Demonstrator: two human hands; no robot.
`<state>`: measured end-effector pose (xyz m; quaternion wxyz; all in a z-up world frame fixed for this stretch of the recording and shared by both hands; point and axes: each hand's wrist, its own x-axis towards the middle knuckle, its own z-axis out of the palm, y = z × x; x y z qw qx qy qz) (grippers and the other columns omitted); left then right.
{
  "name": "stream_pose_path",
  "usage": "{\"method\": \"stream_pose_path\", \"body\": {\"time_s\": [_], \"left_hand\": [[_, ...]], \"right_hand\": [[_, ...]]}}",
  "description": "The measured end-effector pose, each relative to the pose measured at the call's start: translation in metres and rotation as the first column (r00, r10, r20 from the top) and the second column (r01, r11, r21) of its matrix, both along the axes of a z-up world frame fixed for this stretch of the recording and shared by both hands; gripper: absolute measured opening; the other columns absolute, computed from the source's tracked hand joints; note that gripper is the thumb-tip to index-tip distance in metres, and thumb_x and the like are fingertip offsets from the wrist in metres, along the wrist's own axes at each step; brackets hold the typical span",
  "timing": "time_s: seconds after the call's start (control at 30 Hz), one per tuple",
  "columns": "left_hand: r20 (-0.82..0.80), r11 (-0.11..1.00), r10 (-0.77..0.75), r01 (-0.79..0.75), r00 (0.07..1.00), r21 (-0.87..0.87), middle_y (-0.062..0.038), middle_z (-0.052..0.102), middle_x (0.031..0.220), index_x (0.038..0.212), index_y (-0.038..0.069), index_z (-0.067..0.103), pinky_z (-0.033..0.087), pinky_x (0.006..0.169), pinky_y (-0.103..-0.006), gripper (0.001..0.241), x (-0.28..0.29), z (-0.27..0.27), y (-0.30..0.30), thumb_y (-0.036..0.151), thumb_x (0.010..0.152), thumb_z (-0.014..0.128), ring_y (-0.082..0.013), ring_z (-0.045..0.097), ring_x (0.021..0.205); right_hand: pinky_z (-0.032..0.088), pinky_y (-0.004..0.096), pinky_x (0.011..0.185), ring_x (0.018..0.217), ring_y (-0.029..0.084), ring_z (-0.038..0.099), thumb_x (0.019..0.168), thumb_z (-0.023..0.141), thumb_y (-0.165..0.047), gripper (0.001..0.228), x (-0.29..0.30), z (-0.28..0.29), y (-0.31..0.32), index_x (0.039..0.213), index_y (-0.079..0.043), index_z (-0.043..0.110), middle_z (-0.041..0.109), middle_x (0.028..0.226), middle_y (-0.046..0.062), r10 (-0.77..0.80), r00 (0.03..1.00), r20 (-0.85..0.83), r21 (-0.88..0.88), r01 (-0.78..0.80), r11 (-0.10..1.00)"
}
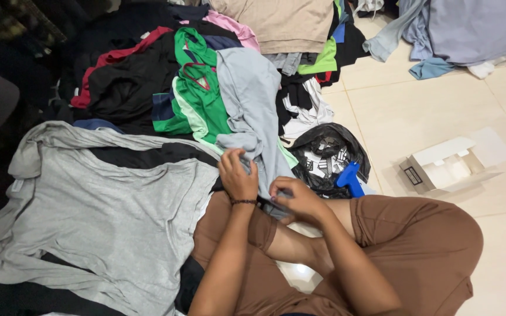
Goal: The person sits on the floor and uses a blue glue gun to attach small rectangular tags to the necklines of gray shirts. They handle the shirts and tags by hand, applying glue to the tags before pressing them onto the fabric.
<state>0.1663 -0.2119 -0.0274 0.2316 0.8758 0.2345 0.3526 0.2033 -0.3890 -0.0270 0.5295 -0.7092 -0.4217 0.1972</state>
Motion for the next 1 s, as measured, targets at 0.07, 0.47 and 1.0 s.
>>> {"method": "stream_pose_path", "body": {"time_s": [0.07,0.47,1.0], "left_hand": [[-0.076,0.996,-0.06,0.064,0.995,0.062,-0.011,0.04,0.14,0.104,0.015,0.062,0.034,0.104,-0.0508,0.035,0.007,-0.011,0.005,0.005,0.075,0.078,-0.0374,0.039,0.126],[0.289,0.861,-0.292,0.382,0.912,-0.336,-0.007,0.067,0.098,0.107,0.01,0.067,0.045,0.1,-0.0425,0.017,-0.01,-0.06,0.013,0.006,0.09,0.064,-0.0251,0.06,0.1],[0.459,-0.209,-0.192,0.421,0.868,-0.883,-0.005,0.062,0.073,0.088,0.009,0.07,0.052,0.069,-0.0243,0.033,-0.09,0.008,0.026,0.033,0.075,0.051,-0.0122,0.059,0.068]], "right_hand": [[0.053,0.044,0.085,0.088,0.031,0.067,0.087,0.073,-0.009,0.007,0.0,-0.005,0.003,0.086,-0.007,0.066,0.069,0.088,0.011,-0.007,1.0,0.005,-0.029,0.007,1.0],[0.059,0.031,0.083,0.09,0.019,0.073,0.091,0.073,-0.012,0.022,0.022,-0.054,0.0,0.11,-0.022,0.075,0.076,0.094,0.002,-0.452,0.892,-0.009,-0.135,0.447,0.884],[0.051,0.035,0.092,0.085,0.025,0.072,0.079,0.086,-0.036,0.024,0.042,-0.069,-0.033,0.081,-0.015,0.074,0.075,0.084,0.002,-0.322,0.928,0.187,0.274,0.266,0.924]]}}
